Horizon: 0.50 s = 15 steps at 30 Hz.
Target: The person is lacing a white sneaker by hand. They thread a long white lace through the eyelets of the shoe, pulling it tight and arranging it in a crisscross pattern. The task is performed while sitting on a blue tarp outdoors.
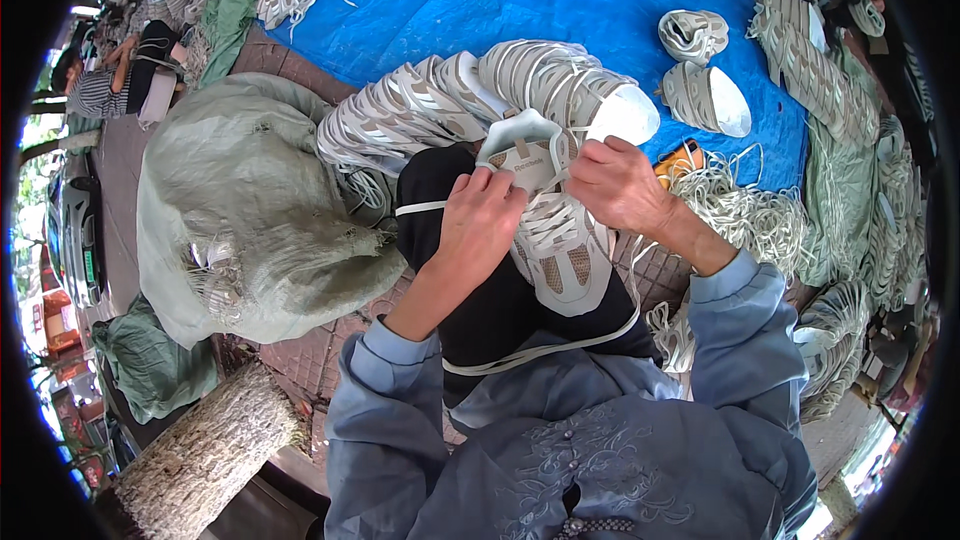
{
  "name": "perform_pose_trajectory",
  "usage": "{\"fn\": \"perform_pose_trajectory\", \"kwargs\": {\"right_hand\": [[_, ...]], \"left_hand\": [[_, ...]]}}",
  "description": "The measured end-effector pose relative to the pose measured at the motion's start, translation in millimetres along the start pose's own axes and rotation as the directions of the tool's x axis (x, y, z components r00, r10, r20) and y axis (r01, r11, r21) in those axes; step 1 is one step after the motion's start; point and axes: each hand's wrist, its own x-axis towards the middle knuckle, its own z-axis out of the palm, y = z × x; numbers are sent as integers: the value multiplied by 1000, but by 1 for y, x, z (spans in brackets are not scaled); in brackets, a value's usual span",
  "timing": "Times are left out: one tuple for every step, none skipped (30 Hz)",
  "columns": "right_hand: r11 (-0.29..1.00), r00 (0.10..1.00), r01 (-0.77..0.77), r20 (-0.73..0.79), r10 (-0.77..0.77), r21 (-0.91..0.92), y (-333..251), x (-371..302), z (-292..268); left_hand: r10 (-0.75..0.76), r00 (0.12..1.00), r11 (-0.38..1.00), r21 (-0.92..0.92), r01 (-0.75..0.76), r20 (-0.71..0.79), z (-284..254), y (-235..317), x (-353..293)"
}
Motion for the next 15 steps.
{"fn": "perform_pose_trajectory", "kwargs": {"right_hand": [[1000,999,-11,-40,10,-15,0,-1,2],[999,997,-27,-80,25,-29,0,-2,5],[998,991,-52,-128,48,-28,0,0,7],[994,974,-109,-200,109,12,-1,1,10],[985,948,-165,-267,174,56,-4,0,14],[970,913,-218,-331,240,104,-7,-1,18],[946,887,-256,-340,313,200,-9,-4,23],[910,857,-291,-342,384,295,-12,-7,29],[865,824,-319,-337,455,387,-15,-10,34],[821,791,-348,-329,516,452,-18,-12,39],[772,754,-376,-315,576,512,-22,-16,43],[718,714,-399,-298,634,570,-24,-18,47],[667,690,-429,-255,677,609,-27,-21,50],[611,664,-458,-209,718,646,-31,-21,53],[553,632,-488,-164,757,675,-33,-24,54]], "left_hand": [[-6,1000,1000,-15,5,-4,0,-1,1],[-8,1000,999,-32,8,-3,1,-2,1],[-44,999,995,-93,43,-11,1,-2,0],[-80,997,985,-153,77,-16,2,-3,0],[-115,993,971,-215,108,-18,3,-4,0],[-126,992,960,-250,123,5,2,-5,1],[-136,990,948,-285,139,29,1,-6,1],[-145,988,935,-319,155,53,-1,-8,1],[-106,992,962,-244,121,72,-3,-10,0],[-69,993,982,-168,84,94,-5,-13,-3],[-30,992,995,-95,41,119,-7,-16,-5],[12,995,1000,-7,-11,102,-11,-19,-8],[55,994,995,81,-62,89,-17,-24,-10],[98,992,979,168,-111,81,-23,-29,-14],[98,992,974,195,-112,76,-29,-36,-17]]}}
